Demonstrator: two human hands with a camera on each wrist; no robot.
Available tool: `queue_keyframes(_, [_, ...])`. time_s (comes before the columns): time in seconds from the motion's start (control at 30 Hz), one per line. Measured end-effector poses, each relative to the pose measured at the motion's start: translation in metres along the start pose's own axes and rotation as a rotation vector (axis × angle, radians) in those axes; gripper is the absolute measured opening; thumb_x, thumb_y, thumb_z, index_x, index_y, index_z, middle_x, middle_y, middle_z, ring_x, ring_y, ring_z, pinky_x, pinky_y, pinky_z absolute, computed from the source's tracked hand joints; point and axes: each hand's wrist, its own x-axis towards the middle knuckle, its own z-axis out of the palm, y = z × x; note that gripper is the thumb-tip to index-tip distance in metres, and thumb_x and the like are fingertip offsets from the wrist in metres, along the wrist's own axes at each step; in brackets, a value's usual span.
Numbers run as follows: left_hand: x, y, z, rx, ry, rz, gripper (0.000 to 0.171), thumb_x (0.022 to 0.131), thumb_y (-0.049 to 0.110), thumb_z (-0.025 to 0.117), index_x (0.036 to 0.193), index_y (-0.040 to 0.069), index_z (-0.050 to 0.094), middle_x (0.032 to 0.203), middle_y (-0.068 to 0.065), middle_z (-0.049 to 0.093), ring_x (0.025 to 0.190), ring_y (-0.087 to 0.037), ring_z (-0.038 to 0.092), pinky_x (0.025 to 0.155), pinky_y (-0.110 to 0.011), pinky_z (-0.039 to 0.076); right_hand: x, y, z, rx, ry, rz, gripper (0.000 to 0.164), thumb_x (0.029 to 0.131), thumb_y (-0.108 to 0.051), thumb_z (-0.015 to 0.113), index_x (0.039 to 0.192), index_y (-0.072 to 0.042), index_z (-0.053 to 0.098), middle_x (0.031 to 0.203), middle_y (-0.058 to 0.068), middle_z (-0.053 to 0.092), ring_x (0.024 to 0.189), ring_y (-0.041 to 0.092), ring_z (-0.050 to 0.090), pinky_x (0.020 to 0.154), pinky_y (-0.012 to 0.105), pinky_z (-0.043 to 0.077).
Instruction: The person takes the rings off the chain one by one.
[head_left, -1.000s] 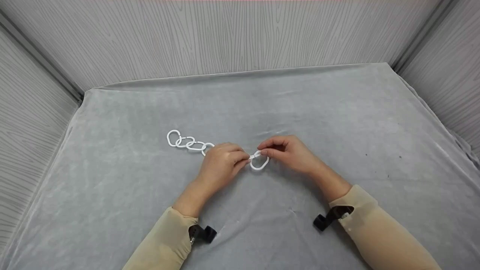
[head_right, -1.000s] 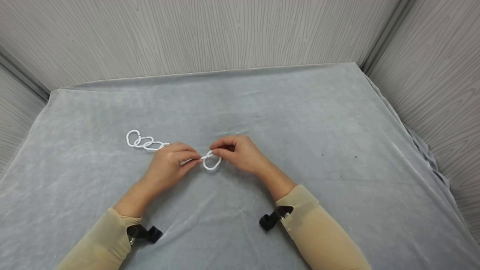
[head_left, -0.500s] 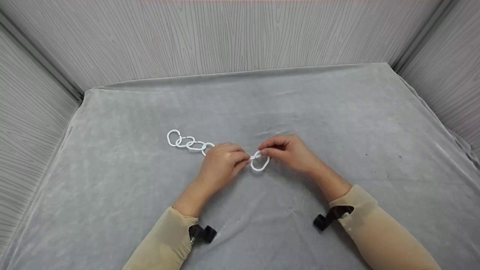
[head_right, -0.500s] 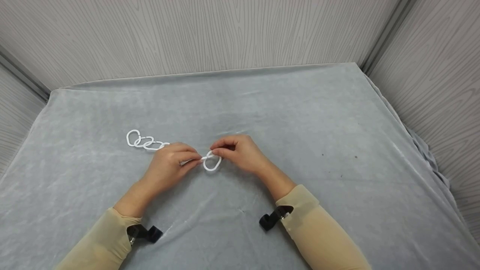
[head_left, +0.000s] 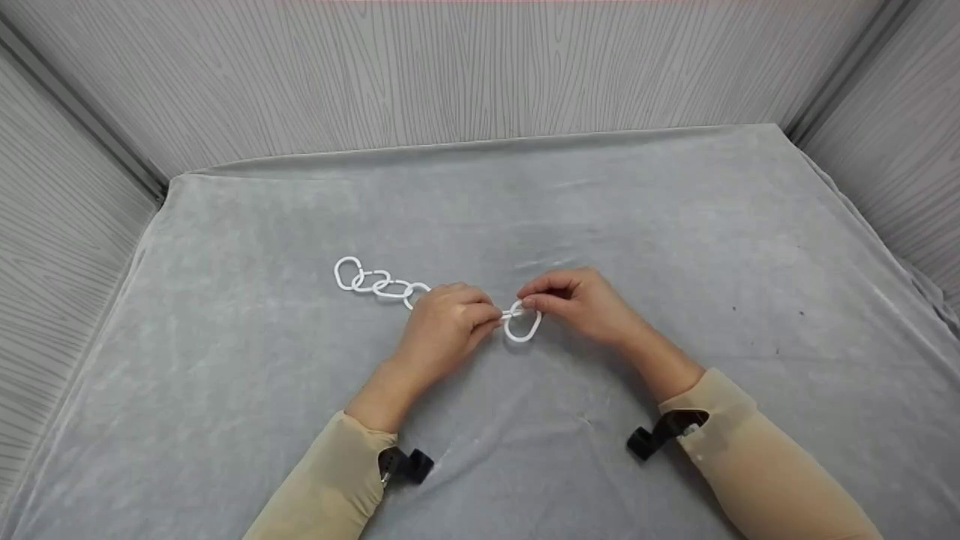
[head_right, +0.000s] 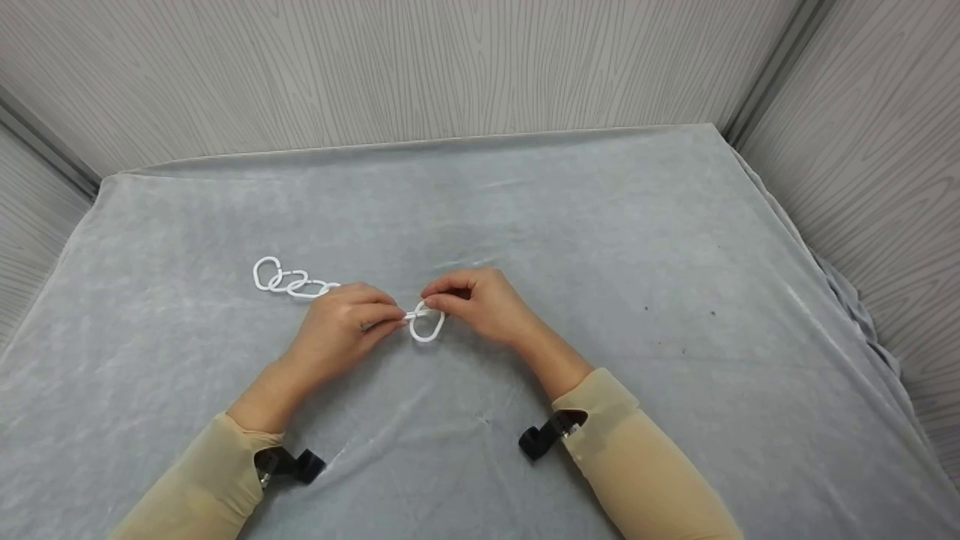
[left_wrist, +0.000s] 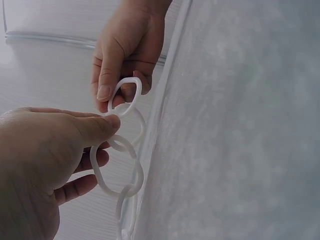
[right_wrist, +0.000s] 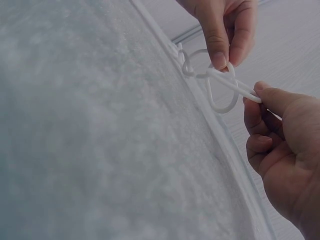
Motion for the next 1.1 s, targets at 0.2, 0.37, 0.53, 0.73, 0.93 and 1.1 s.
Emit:
queue_keyframes(0.2, [-0.0007,-0.0004,0.0011,-0.001,-0.005,0.003,0.008,0.083,0.011,0.087,0.09,0.011,0.083,0.09,-0.001,0.075,0.087,-0.023,0.07,0.081,-0.041,0.054,-0.0009,0.0005,0.0006,0.007,-0.011,-0.004,0.014,0.098,-0.007,0.076,0.109,0.0,0.081,0.105,0.011,0.078,0.091,0.013,0.07,0.077,0.023,0.055])
queue_keyframes(0.37, [-0.0011,-0.0008,0.0024,0.002,-0.008,0.002,0.007,0.084,0.01,0.087,0.09,0.011,0.083,0.09,-0.001,0.075,0.087,-0.023,0.07,0.081,-0.041,0.055,-0.0012,0.0004,0.0009,0.008,-0.014,0.0,0.013,0.098,-0.007,0.076,0.109,0.0,0.081,0.106,0.011,0.078,0.092,0.013,0.07,0.077,0.023,0.055])
queue_keyframes(0.53, [-0.001,-0.0014,0.0032,0.013,-0.01,-0.002,0.007,0.084,0.012,0.087,0.089,0.011,0.083,0.09,-0.001,0.075,0.086,-0.023,0.07,0.08,-0.041,0.055,-0.0009,-0.001,0.0009,0.001,-0.017,0.004,0.013,0.099,-0.008,0.076,0.109,-0.002,0.082,0.105,0.01,0.078,0.091,0.014,0.069,0.076,0.023,0.054])
queue_keyframes(0.73, [-0.0002,-0.0009,0.0017,0.027,-0.026,-0.011,0.007,0.085,0.014,0.087,0.09,0.011,0.083,0.091,-0.001,0.075,0.086,-0.023,0.069,0.079,-0.041,0.055,0.0,-0.0004,0.0006,0.0,-0.021,-0.004,0.012,0.099,-0.008,0.076,0.108,-0.003,0.082,0.104,0.009,0.078,0.089,0.014,0.068,0.075,0.023,0.054])
queue_keyframes(0.93, [0.0002,-0.0002,0.0005,0.023,-0.015,-0.007,0.008,0.083,0.011,0.087,0.088,0.012,0.083,0.089,-0.001,0.075,0.085,-0.024,0.069,0.078,-0.041,0.055,-0.0007,-0.0007,0.001,-0.01,-0.015,-0.001,0.012,0.099,-0.01,0.076,0.108,-0.004,0.083,0.103,0.007,0.079,0.089,0.014,0.069,0.075,0.023,0.054])
queue_keyframes(1.1, [0.0001,0.0003,-0.0002,0.02,-0.013,-0.005,0.008,0.081,0.01,0.088,0.088,0.012,0.082,0.088,0.0,0.074,0.084,-0.024,0.069,0.077,-0.041,0.055,-0.0007,0.0005,0.0008,-0.013,-0.013,0.0,0.012,0.098,-0.01,0.077,0.108,-0.005,0.083,0.102,0.007,0.079,0.09,0.014,0.069,0.076,0.023,0.054])
